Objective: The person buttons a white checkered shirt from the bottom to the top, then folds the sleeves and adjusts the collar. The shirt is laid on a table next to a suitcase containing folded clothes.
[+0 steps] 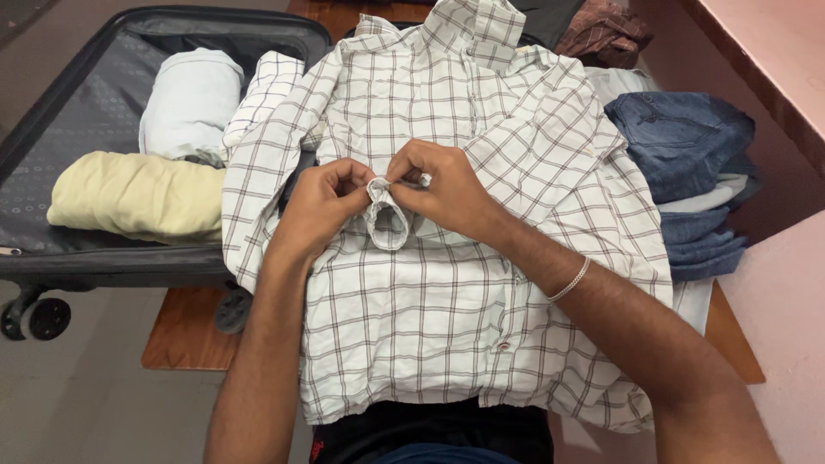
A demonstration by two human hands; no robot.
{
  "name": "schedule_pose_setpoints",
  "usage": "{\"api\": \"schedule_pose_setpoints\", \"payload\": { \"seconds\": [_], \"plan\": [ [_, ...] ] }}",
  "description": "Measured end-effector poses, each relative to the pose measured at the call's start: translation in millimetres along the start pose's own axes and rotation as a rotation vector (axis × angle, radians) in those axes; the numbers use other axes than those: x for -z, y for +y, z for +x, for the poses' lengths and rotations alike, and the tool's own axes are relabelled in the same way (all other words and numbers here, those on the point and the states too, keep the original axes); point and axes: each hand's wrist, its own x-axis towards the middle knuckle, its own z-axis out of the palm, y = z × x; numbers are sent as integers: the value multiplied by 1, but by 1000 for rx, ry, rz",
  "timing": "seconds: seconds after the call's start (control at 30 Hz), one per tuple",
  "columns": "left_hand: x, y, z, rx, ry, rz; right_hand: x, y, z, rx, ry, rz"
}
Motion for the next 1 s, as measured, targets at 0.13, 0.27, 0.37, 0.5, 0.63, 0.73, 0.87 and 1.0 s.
{"api": "schedule_pose_setpoints", "payload": {
  "seconds": [0.13,0.27,0.37,0.5,0.63,0.73,0.87,1.0],
  "plan": [
    [1,0,0,-23,-12,31,-3,2,-1,-67,32,-39],
    [1,0,2,36,-7,-45,2,4,2,-276,-5,159],
    [1,0,2,91,-16,-187,5,8,6,-400,-35,316],
    [2,0,0,15,-52,-185,10,11,6,-450,-108,404],
    [0,5,-1,29,-47,-144,12,9,6,-427,-150,413],
    [0,9,-4,-17,-54,17,15,8,6,-447,-174,400],
    [-1,10,-5,-61,-62,43,16,9,5,-458,-160,387],
    [-1,11,-2,-91,-70,39,13,12,4,-379,-123,421]
  ]
}}
